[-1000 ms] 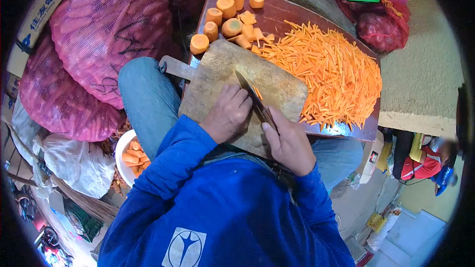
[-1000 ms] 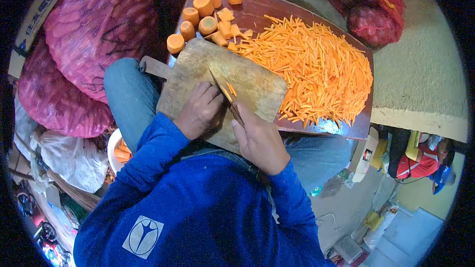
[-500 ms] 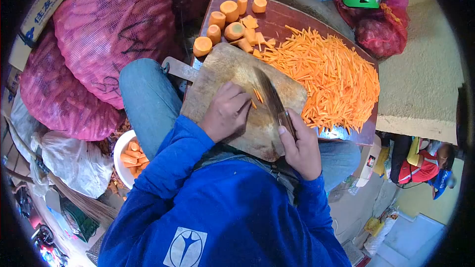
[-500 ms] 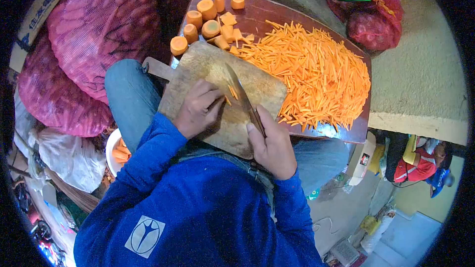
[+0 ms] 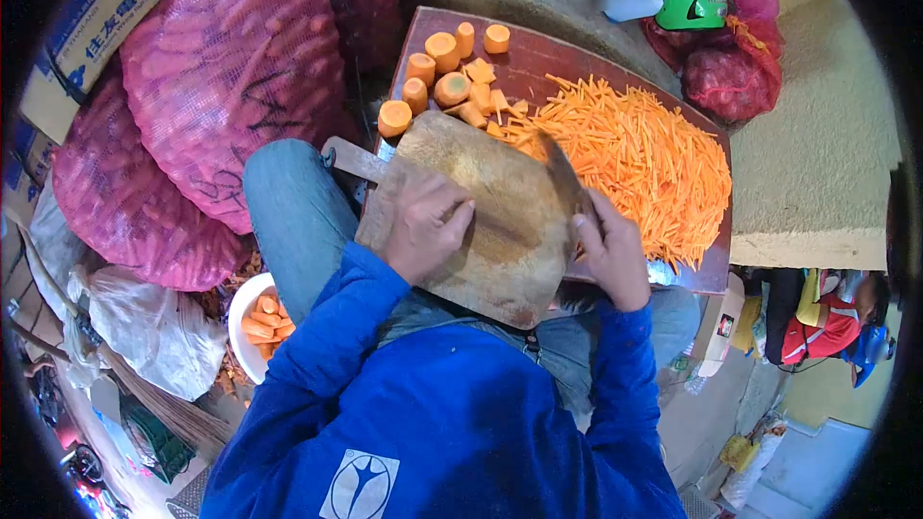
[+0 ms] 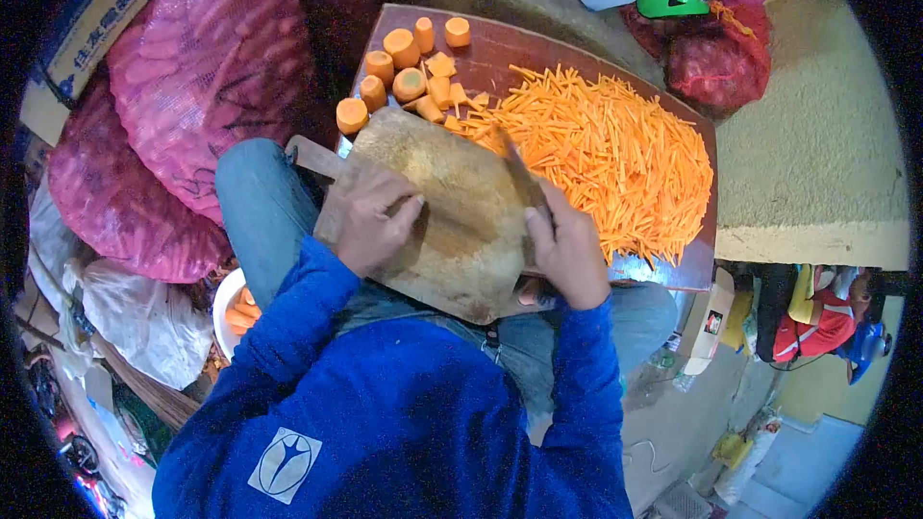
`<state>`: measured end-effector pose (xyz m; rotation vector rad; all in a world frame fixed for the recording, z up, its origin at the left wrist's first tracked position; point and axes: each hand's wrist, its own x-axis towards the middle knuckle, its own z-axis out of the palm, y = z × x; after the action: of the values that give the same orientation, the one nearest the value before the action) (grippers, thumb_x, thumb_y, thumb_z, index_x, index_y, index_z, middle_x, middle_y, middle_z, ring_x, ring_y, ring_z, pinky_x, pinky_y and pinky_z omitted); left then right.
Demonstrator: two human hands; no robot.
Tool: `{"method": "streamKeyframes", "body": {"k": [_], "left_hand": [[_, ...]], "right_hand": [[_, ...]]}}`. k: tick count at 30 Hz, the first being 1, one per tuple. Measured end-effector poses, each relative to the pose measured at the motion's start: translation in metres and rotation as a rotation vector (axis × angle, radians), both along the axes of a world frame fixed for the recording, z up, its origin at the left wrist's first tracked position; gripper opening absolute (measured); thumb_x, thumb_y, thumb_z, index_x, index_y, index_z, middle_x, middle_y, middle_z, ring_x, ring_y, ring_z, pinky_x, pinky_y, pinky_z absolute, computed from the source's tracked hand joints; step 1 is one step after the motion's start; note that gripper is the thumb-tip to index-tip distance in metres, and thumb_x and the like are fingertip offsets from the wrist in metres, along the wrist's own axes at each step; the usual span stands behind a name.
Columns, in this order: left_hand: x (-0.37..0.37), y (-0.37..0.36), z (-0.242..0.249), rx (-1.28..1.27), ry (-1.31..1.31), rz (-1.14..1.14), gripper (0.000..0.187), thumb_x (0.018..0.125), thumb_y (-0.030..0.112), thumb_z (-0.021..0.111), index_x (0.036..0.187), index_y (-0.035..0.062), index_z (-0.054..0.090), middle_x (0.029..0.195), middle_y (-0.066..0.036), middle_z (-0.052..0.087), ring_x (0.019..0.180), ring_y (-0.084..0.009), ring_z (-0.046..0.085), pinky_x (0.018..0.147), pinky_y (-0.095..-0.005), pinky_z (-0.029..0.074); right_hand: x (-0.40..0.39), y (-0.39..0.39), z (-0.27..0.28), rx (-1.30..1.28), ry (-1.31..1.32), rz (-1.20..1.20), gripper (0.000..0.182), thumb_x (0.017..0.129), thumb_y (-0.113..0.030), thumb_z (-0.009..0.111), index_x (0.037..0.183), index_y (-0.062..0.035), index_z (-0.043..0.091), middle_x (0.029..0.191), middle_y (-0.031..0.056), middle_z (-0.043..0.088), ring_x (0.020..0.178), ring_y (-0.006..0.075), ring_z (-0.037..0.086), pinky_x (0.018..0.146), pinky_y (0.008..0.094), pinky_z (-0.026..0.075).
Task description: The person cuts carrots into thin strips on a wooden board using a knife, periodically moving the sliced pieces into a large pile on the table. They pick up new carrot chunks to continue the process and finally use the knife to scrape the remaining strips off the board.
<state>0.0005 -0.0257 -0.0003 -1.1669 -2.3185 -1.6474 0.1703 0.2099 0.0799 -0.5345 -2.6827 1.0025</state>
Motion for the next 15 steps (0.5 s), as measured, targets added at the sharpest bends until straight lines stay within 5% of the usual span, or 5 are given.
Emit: {"method": "streamKeyframes", "body": {"k": [4, 7, 12, 14, 15], "left_hand": [[0.0, 0.008, 0.004, -0.062, 0.166, -0.062, 0.017, 0.083, 0.003, 0.082, 0.099, 0.0031, 0.078, 0.093, -0.012, 0.07, 0.092, -0.0336, 0.069, 0.085, -0.0436, 0.051], [-0.018, 0.02, 0.017, -0.146, 0.237, -0.108, 0.028, 0.082, 0.005, 0.083, 0.11, 0.0043, 0.076, 0.105, -0.012, 0.069, 0.102, -0.0331, 0.067, 0.088, -0.0441, 0.05], [-0.071, 0.072, 0.041, -0.385, 0.477, -0.14, 0.037, 0.083, 0.015, 0.082, 0.119, 0.0089, 0.075, 0.116, -0.012, 0.067, 0.112, -0.0351, 0.064, 0.094, -0.0495, 0.046], [-0.095, 0.1, 0.039, -0.483, 0.561, -0.143, 0.037, 0.084, 0.018, 0.081, 0.119, 0.0096, 0.075, 0.117, -0.013, 0.068, 0.114, -0.0354, 0.064, 0.094, -0.0535, 0.044], [-0.105, 0.112, 0.033, -0.58, 0.632, -0.133, 0.037, 0.085, 0.021, 0.081, 0.119, 0.0103, 0.075, 0.118, -0.013, 0.07, 0.116, -0.0357, 0.064, 0.095, -0.0575, 0.042]], "right_hand": [[-0.008, 0.033, -0.01, 0.031, 0.153, 0.006, 0.039, 0.105, -0.014, 0.067, 0.141, 0.0007, 0.064, 0.082, 0.016, 0.072, 0.064, 0.0181, 0.068, 0.062, 0.0341, 0.053], [-0.01, 0.033, -0.012, -0.633, 0.164, -0.128, 0.038, 0.107, -0.01, 0.065, 0.142, 0.0033, 0.063, 0.085, -0.0042, 0.064, 0.059, 0.0023, 0.05, 0.053, 0.0229, 0.041], [-0.002, 0.022, -0.017, -0.723, 0.222, -0.161, 0.038, 0.107, -0.009, 0.065, 0.143, 0.0026, 0.063, 0.087, -0.0024, 0.066, 0.058, 0.0015, 0.048, 0.052, 0.0217, 0.039], [0.002, 0.023, -0.017, -0.62, 0.154, -0.119, 0.037, 0.107, -0.009, 0.065, 0.142, 0.0038, 0.063, 0.095, 0.0018, 0.071, 0.068, 0.0077, 0.061, 0.061, 0.0255, 0.05], [0.002, 0.023, -0.028, -0.529, 0.244, -0.087, 0.039, 0.106, -0.01, 0.067, 0.141, 0.0046, 0.063, 0.104, 0.0093, 0.076, 0.087, 0.0163, 0.07, 0.079, 0.0316, 0.057]]}}
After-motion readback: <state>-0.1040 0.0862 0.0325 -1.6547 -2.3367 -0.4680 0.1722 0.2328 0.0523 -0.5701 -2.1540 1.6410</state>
